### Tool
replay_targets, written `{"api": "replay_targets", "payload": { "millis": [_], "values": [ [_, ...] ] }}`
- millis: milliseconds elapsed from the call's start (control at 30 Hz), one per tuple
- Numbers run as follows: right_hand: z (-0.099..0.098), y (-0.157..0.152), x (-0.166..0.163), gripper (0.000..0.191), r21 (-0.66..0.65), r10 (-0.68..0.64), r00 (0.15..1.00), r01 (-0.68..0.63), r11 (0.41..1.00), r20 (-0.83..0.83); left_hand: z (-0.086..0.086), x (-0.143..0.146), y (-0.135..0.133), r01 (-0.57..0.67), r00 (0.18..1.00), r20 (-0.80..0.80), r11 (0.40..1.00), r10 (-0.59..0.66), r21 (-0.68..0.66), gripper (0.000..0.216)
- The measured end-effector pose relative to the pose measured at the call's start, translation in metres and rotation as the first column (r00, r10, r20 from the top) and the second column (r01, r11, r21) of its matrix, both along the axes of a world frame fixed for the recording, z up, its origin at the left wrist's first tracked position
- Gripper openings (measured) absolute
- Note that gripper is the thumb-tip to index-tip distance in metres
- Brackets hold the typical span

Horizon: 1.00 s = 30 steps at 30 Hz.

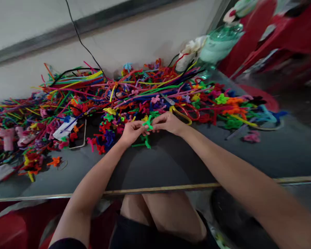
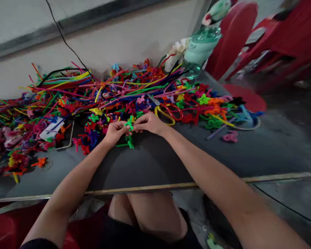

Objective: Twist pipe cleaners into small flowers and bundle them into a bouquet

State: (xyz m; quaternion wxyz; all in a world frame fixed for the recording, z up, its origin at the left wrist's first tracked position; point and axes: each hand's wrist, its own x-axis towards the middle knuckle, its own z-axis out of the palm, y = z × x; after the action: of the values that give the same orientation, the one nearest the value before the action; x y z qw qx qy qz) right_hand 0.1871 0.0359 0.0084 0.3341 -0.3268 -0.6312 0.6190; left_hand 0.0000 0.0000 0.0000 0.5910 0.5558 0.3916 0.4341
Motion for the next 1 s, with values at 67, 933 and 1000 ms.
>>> {"api": "replay_targets", "payload": {
  "millis": [67,933,1000],
  "values": [
    [-0.001,0.0,0.001,0.021,0.003,0.013,1.0,-0.013,1.0,0.01,-0.001,-0.001,0.0,0.017,1.0,-0.023,1.0,-0.017,0.003,0.044],
    [-0.01,-0.018,-0.02,0.026,0.473,-0.38,0.925,0.329,0.818,0.015,-0.016,-0.006,0.004,-0.264,0.925,-0.184,0.911,0.332,0.316,0.019],
    [-0.01,-0.02,-0.021,0.022,0.556,-0.418,0.908,0.36,0.749,-0.025,-0.017,-0.007,0.006,-0.293,0.907,-0.198,0.894,0.372,0.338,0.021]
  ]
}}
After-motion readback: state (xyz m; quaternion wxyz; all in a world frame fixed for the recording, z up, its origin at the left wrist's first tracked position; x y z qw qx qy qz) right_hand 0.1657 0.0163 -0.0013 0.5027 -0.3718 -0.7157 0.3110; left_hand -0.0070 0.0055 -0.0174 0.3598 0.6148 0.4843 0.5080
